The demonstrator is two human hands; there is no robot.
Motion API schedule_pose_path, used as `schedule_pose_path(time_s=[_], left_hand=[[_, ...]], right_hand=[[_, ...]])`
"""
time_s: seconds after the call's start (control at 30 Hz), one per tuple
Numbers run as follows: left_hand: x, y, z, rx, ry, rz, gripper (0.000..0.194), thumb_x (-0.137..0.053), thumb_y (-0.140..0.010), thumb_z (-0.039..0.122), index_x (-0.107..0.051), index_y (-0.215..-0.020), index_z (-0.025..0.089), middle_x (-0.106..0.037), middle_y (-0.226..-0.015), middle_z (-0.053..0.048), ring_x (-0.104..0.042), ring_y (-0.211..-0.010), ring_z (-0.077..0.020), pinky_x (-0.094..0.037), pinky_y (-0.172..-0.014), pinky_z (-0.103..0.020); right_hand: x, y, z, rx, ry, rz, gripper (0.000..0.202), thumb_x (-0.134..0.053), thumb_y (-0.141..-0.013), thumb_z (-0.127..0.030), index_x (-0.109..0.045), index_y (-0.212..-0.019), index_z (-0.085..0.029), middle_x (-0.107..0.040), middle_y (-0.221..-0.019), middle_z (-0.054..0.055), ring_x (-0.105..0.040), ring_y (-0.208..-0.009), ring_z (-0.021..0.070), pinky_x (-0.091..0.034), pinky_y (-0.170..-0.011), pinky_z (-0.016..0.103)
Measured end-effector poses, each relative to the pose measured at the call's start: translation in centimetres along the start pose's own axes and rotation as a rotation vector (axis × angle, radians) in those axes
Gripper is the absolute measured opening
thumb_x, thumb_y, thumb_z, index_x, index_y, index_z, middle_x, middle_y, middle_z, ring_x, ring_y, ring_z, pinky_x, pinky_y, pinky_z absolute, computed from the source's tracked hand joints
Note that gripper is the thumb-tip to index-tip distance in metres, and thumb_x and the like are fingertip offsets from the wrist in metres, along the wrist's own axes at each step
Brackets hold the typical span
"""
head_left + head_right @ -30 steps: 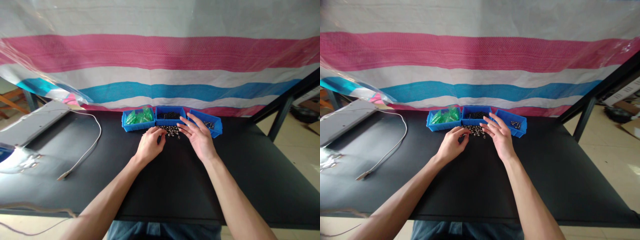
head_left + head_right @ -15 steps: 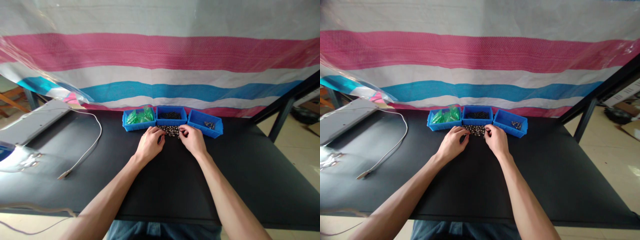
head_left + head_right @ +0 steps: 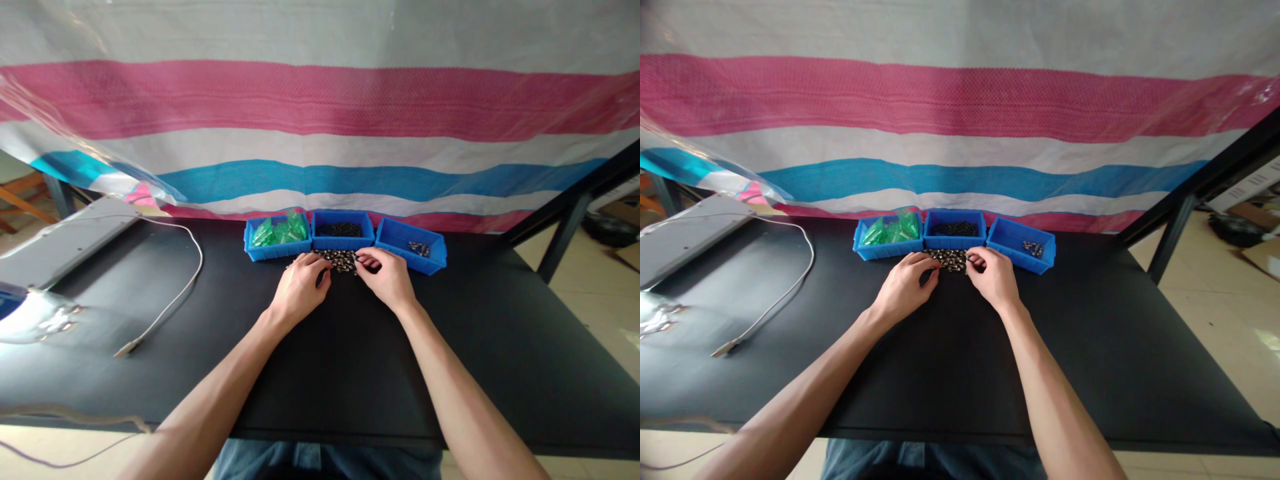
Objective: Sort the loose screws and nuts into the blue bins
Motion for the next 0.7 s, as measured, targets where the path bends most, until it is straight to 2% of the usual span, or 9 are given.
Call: schedule_pose_path(time_s=[0.2,0.47,0.6,0.7], left_hand=[[0.2,-0.1,0.0,-0.004,0.003,0.01,0.018,-0.059,-0.089,0.012,-0.073,-0.098,0.019,-0.073,-0.1,-0.007,-0.068,-0.097,-0.0233,-0.057,-0.091,-0.037],[1.3,-0.3,-0.5,0.052,0.128,0.098,0.019,-0.057,-0.09,0.012,-0.072,-0.101,0.018,-0.072,-0.094,-0.006,-0.069,-0.087,-0.0203,-0.057,-0.081,-0.032],[2.3,-0.6,-1.0,0.075,0.179,0.173,0.017,-0.059,-0.09,0.013,-0.073,-0.098,0.018,-0.073,-0.088,-0.005,-0.068,-0.078,-0.0176,-0.056,-0.075,-0.029],[2.8,-0.7,-1.3,0.105,0.217,0.2,0.016,-0.06,-0.089,0.014,-0.073,-0.097,0.018,-0.074,-0.087,-0.004,-0.067,-0.072,-0.0161,-0.056,-0.073,-0.029]], right_hand=[[-1.0,-0.4,0.3,-0.068,-0.003,-0.086,0.018,-0.065,-0.082,-0.02,-0.073,-0.098,-0.019,-0.077,-0.084,0.006,-0.073,-0.077,0.0214,-0.057,-0.076,0.034],[-0.3,-0.2,0.0,-0.089,-0.034,-0.052,0.026,-0.066,-0.08,-0.018,-0.072,-0.105,-0.018,-0.077,-0.079,0.005,-0.073,-0.071,0.0209,-0.059,-0.076,0.034],[-0.1,-0.1,0.7,-0.201,-0.277,0.003,0.026,-0.075,-0.076,-0.03,-0.073,-0.099,-0.017,-0.077,-0.081,0.006,-0.075,-0.073,0.0224,-0.061,-0.073,0.034],[-0.5,0.1,1.2,-0.338,-0.555,-0.032,0.034,-0.086,-0.067,-0.037,-0.073,-0.092,-0.017,-0.078,-0.083,0.008,-0.077,-0.078,0.0249,-0.062,-0.076,0.036]])
Point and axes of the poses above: each hand's wrist, its own y-axis away from the middle knuckle, its own x-axis out of the back of the hand, z = x × y, the point moved 6 cm from there along -y, towards the middle knuckle
